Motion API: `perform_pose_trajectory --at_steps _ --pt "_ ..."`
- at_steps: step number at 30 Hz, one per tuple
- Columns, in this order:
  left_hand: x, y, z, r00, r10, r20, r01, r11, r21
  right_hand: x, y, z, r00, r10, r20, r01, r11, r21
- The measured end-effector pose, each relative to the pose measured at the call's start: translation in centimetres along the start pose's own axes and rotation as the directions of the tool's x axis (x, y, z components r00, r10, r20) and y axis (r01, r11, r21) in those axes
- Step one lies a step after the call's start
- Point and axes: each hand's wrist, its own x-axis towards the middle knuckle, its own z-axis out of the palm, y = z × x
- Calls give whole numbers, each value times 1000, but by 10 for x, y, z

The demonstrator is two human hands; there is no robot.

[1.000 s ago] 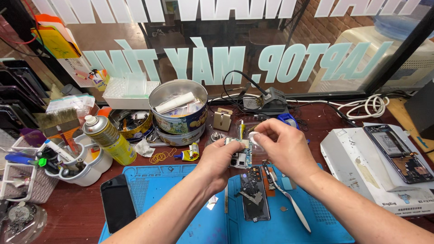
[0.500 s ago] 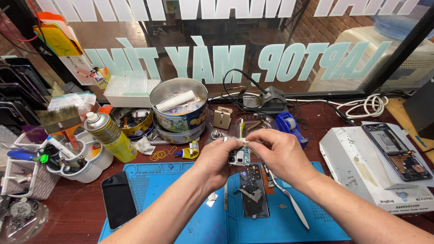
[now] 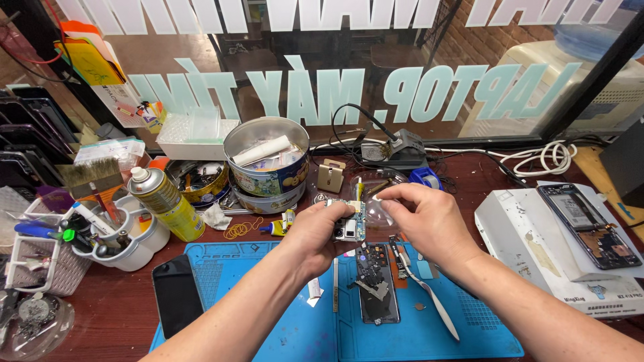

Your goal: The person cleans a small camera module and a separate black electronic component using a cotton swab and a spray can. They repeatedly spray and wipe the surfaces of both components on a cluttered workbench.

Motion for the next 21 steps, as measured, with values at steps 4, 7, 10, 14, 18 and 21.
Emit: perform_pose_trajectory --at_steps 4,7,10,14,18,21 --pt "-3 0 5 1000 20 7 -20 1000 -24 3 0 10 933 277 228 -359 755 549" --pt "-5 -2 10 999 42 1 -42 999 0 2 -1 18 898 350 266 -438 661 609" --pt "-6 -4 13 998 66 -12 -66 998 19 3 -2 22 915 347 204 -401 736 545" --pt "-7 -3 14 998 53 -44 -53 998 14 3 -1 21 915 363 177 -395 709 585" --pt "-7 -4 14 996 81 -29 -81 997 8 2 1 23 929 315 193 -366 713 598" --pt "-6 -6 13 996 86 -26 -87 996 -12 3 1 25 959 250 134 -284 842 458"
